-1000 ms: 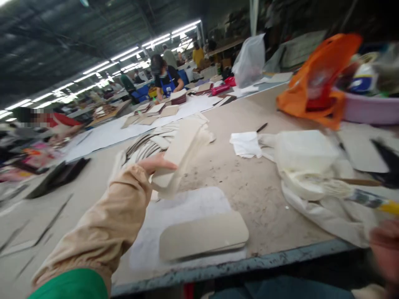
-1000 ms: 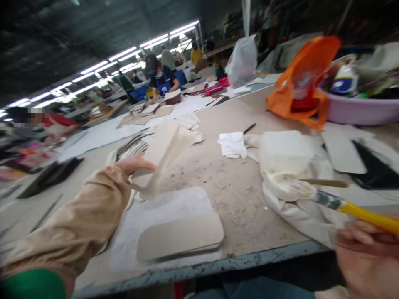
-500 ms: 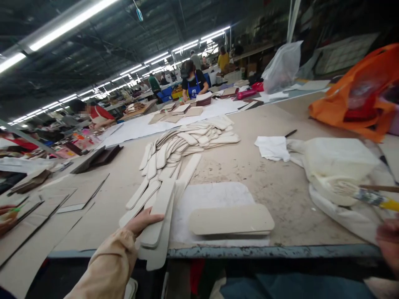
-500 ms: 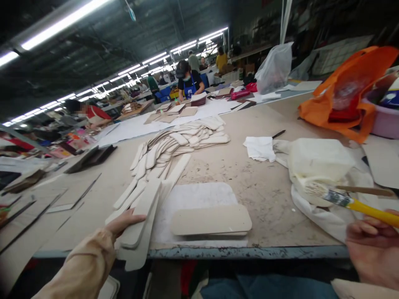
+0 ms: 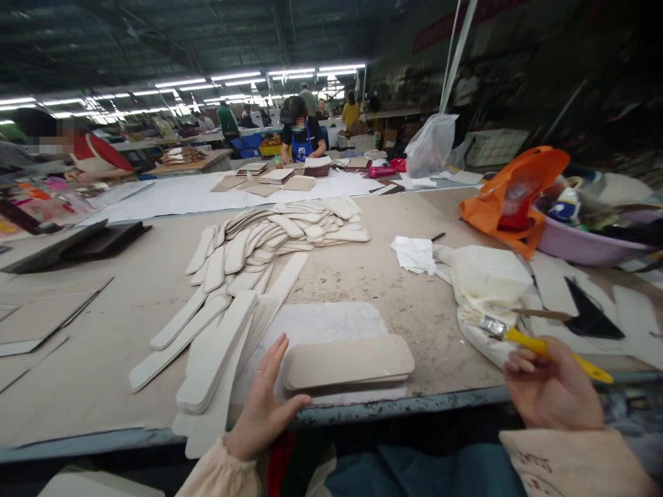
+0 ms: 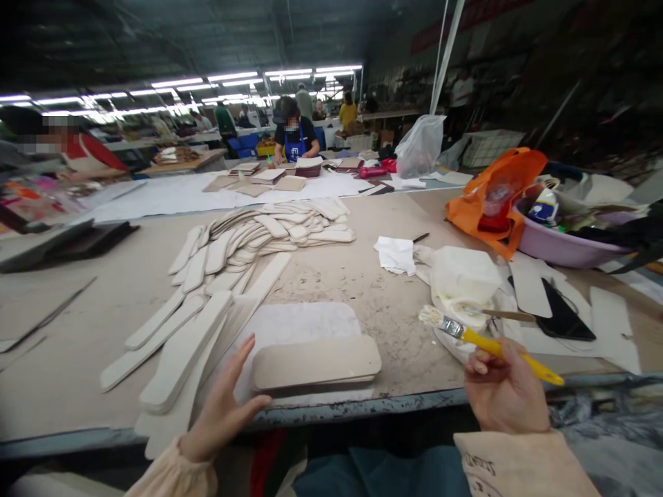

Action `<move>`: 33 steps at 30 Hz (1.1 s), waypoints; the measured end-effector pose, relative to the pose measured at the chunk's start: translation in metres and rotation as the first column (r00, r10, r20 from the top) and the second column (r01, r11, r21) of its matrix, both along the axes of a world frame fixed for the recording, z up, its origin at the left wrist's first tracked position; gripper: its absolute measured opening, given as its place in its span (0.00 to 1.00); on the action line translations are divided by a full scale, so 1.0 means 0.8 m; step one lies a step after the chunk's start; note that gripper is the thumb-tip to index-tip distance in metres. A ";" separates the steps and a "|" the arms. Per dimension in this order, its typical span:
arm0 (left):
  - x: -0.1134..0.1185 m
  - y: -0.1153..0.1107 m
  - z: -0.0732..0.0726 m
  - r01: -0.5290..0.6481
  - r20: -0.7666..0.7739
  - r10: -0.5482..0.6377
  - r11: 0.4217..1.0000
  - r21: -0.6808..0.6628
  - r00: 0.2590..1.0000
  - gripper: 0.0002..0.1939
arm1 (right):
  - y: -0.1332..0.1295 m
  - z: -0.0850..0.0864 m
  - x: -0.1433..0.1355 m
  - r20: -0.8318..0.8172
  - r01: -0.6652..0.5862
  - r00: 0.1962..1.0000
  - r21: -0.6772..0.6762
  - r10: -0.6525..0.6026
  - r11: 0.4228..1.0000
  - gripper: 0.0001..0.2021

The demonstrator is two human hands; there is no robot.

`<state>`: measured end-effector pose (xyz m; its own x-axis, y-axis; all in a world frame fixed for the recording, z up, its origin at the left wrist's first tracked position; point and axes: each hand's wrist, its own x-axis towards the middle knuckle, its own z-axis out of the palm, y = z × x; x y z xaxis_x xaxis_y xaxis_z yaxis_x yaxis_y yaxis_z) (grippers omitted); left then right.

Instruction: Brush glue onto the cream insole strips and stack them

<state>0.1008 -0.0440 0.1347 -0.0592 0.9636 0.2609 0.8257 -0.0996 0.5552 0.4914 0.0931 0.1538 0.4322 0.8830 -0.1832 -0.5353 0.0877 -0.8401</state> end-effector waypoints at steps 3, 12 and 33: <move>0.000 0.003 -0.024 0.001 0.125 0.001 1.000 -0.021 0.992 0.44 | -0.015 0.000 -0.025 -0.139 -0.127 0.983 -0.043 0.120 0.991 0.07; -0.022 0.006 -0.043 0.048 0.340 -0.036 0.999 -0.026 0.940 0.41 | -0.067 0.000 -0.153 0.053 -0.495 0.868 0.017 0.493 0.869 0.12; -0.020 0.010 -0.044 0.088 0.367 -0.078 0.996 -0.010 0.927 0.40 | -0.081 -0.009 -0.277 0.544 -0.694 0.532 -0.159 0.649 0.702 0.15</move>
<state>0.0846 -0.0360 0.0993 -0.0656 0.9751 0.2117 0.5540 -0.1409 0.8205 0.2694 0.0284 0.1469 -0.2942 0.9541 -0.0565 0.0618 -0.0401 -0.9973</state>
